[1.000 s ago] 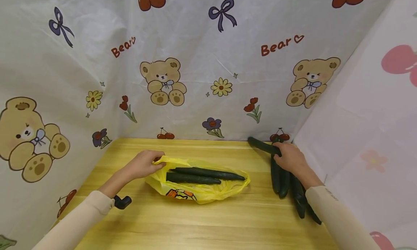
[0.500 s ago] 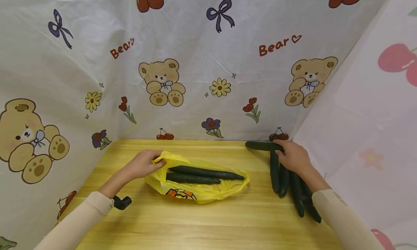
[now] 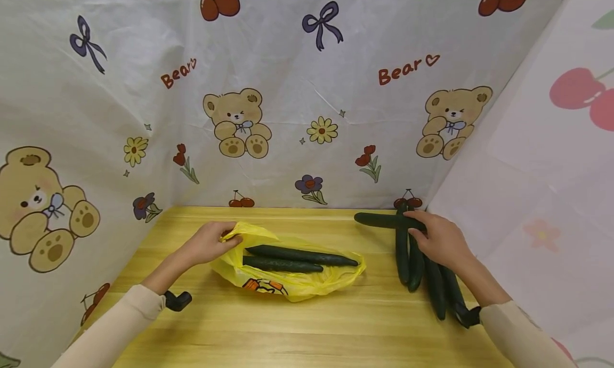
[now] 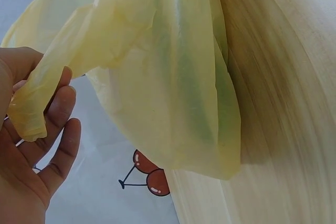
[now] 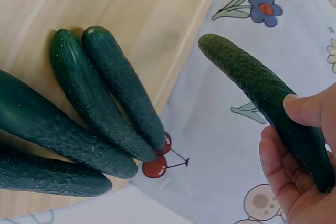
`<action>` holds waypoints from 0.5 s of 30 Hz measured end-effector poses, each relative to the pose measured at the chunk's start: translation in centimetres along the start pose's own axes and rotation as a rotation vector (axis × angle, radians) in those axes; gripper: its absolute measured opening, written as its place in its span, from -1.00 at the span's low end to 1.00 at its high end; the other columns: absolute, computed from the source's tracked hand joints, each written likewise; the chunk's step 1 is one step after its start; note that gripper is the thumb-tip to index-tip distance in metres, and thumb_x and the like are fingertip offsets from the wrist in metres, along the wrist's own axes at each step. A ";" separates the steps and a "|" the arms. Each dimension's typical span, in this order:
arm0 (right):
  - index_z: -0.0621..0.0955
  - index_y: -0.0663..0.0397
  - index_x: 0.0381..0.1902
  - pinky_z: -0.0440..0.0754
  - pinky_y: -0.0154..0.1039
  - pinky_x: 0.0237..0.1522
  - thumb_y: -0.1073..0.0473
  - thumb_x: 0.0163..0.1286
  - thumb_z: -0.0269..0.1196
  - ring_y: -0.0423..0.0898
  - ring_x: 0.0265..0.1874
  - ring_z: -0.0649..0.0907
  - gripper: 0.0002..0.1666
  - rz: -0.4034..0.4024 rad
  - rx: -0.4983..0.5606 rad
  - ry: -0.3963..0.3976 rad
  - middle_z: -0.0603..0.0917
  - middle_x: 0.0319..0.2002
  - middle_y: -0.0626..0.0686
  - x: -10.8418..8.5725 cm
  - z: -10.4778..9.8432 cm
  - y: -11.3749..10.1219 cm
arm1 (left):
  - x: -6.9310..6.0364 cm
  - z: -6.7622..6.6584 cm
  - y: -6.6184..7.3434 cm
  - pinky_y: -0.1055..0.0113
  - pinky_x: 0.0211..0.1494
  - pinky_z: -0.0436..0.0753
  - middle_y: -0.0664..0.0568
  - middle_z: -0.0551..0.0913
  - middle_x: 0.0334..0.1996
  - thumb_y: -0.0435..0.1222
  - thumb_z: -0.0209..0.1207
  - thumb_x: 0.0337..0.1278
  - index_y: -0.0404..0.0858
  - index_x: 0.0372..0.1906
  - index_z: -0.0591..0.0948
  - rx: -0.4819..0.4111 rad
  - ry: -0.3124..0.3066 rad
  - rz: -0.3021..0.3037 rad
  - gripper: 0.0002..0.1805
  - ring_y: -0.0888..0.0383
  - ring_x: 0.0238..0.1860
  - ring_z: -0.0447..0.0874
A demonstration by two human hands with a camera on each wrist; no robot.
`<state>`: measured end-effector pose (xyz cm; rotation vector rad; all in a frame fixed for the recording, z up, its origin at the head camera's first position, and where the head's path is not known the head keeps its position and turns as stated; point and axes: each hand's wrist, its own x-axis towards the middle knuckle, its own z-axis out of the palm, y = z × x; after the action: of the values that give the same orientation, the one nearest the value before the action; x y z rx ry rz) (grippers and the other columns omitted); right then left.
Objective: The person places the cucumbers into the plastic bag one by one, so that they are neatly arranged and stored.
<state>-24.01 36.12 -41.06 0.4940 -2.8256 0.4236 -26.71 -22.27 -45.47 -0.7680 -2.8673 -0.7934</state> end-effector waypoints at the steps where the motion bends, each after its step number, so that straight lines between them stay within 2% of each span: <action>1: 0.56 0.01 0.48 0.29 -0.26 -0.59 0.11 0.63 0.29 -0.24 -0.78 0.28 -0.47 -0.007 0.001 0.007 0.42 -0.72 -0.16 -0.2 -0.1 -0.2 | -0.1 0.0 -0.1 0.39 -0.40 0.25 0.17 0.26 -0.60 -0.11 0.29 0.54 -0.04 -0.46 0.41 -0.003 0.003 0.001 -0.60 0.29 -0.60 0.18; 5: 0.57 -0.02 0.47 0.30 -0.29 -0.60 0.11 0.61 0.32 -0.30 -0.80 0.28 -0.47 -0.029 0.011 0.024 0.56 -0.64 -0.12 -1.0 -0.7 -1.0 | -0.1 0.0 -0.2 0.39 -0.41 0.25 0.17 0.25 -0.60 -0.10 0.28 0.55 -0.03 -0.45 0.40 -0.001 0.014 0.003 -0.60 0.30 -0.60 0.18; 8: 0.59 -0.01 0.44 0.35 -0.30 -0.54 0.13 0.58 0.35 -0.33 -0.73 0.43 -0.47 -0.059 0.013 0.042 0.82 -0.26 0.08 -1.4 -1.2 -1.4 | -0.1 0.0 -0.2 0.39 -0.40 0.25 0.16 0.25 -0.60 -0.09 0.28 0.56 -0.03 -0.45 0.40 0.002 0.016 0.005 -0.60 0.30 -0.60 0.17; 11: 0.62 0.01 0.40 0.46 -0.28 -0.45 0.17 0.53 0.39 -0.28 -0.54 0.63 -0.48 -0.097 0.005 0.076 0.80 0.13 0.27 -1.9 -1.6 -1.8 | 0.0 0.0 -0.1 0.39 -0.40 0.25 0.17 0.24 -0.60 -0.08 0.28 0.56 -0.03 -0.45 0.40 0.000 0.018 0.007 -0.60 0.30 -0.60 0.16; 13: 0.64 0.01 0.38 0.48 -0.28 -0.39 0.19 0.50 0.42 -0.29 -0.49 0.63 -0.47 -0.119 -0.003 0.096 0.77 0.22 0.30 -2.2 -1.8 -2.1 | 0.0 0.0 0.0 0.39 -0.40 0.25 0.18 0.24 -0.61 -0.08 0.27 0.56 -0.02 -0.45 0.40 -0.001 0.020 0.006 -0.60 0.31 -0.60 0.16; 15: 0.64 0.00 0.38 0.45 -0.30 -0.39 0.21 0.49 0.42 -0.34 -0.55 0.52 -0.47 -0.133 0.003 0.103 0.77 0.21 0.29 -2.5 -2.0 -2.4 | -0.1 0.0 0.0 0.40 -0.40 0.25 0.19 0.23 -0.61 -0.08 0.27 0.56 -0.02 -0.45 0.40 -0.005 0.021 0.005 -0.60 0.31 -0.60 0.16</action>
<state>-20.52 35.29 -39.34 0.6380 -2.6751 0.4143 -26.65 -22.28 -45.43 -0.7622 -2.8451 -0.8035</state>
